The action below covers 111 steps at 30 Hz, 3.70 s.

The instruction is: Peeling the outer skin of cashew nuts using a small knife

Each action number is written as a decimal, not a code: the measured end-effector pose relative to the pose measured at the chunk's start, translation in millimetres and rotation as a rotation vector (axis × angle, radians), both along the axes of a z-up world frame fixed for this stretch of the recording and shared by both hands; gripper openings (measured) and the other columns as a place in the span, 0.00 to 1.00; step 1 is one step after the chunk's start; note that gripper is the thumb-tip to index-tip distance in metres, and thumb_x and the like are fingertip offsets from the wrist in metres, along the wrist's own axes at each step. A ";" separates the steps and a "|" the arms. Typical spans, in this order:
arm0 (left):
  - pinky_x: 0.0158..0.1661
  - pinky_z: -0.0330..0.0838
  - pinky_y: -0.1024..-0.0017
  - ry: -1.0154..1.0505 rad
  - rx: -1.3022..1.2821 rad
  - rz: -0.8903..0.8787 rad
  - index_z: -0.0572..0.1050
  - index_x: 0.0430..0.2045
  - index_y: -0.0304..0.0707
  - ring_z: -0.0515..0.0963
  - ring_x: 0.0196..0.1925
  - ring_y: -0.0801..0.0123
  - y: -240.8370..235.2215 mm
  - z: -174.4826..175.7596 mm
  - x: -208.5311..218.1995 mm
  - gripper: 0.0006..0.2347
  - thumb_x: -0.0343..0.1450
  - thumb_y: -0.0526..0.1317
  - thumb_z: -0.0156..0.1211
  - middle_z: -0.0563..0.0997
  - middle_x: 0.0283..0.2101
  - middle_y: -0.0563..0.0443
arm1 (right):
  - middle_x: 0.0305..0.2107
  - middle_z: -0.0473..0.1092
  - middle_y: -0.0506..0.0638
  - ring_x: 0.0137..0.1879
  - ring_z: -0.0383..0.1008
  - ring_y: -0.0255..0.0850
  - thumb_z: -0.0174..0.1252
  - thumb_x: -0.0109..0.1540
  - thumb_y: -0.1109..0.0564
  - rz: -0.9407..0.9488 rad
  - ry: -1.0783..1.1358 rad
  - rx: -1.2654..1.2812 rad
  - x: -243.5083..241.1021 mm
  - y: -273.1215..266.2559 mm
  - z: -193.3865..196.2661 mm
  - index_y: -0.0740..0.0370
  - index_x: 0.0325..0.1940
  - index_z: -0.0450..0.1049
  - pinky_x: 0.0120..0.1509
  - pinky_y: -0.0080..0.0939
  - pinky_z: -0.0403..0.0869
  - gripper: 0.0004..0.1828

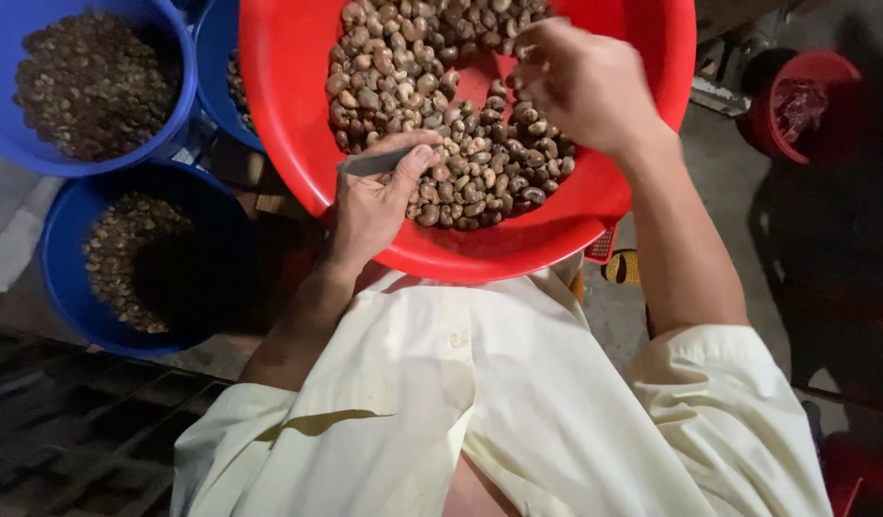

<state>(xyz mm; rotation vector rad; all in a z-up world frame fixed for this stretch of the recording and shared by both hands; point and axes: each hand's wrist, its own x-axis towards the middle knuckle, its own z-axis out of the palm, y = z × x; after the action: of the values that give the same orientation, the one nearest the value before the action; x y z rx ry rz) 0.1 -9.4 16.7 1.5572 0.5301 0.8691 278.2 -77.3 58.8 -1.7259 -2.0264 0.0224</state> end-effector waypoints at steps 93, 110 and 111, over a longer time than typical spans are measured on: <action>0.40 0.92 0.72 -0.353 -0.034 -0.136 0.79 0.47 0.37 0.92 0.40 0.58 95.1 2.8 113.8 0.10 0.76 0.42 0.61 0.87 0.44 0.41 | 0.35 0.74 0.47 0.37 0.79 0.35 0.55 0.69 0.47 -0.110 1.520 -0.025 -30.2 75.4 -24.9 0.56 0.47 0.72 0.44 0.33 0.82 0.12; 0.60 0.79 0.71 -0.217 0.290 -0.078 0.81 0.45 0.34 0.82 0.57 0.62 108.2 -7.6 115.0 0.09 0.77 0.38 0.58 0.84 0.51 0.45 | 0.37 0.71 0.45 0.39 0.69 0.29 0.46 0.71 0.62 -0.054 1.116 -0.067 -42.0 66.2 -2.4 0.61 0.61 0.71 0.44 0.29 0.73 0.15; 0.57 0.81 0.72 -0.230 0.266 -0.075 0.81 0.45 0.34 0.84 0.55 0.63 107.8 -7.1 114.8 0.09 0.77 0.39 0.58 0.84 0.50 0.46 | 0.37 0.73 0.46 0.39 0.72 0.30 0.46 0.70 0.62 -0.089 1.078 -0.069 -42.2 66.5 -1.2 0.61 0.59 0.72 0.44 0.29 0.76 0.15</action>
<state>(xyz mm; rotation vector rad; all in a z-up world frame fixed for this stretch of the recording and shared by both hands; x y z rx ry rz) 115.0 98.4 9.5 1.6762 0.1941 1.0772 236.0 -10.7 57.6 -1.3532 -1.1412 0.8108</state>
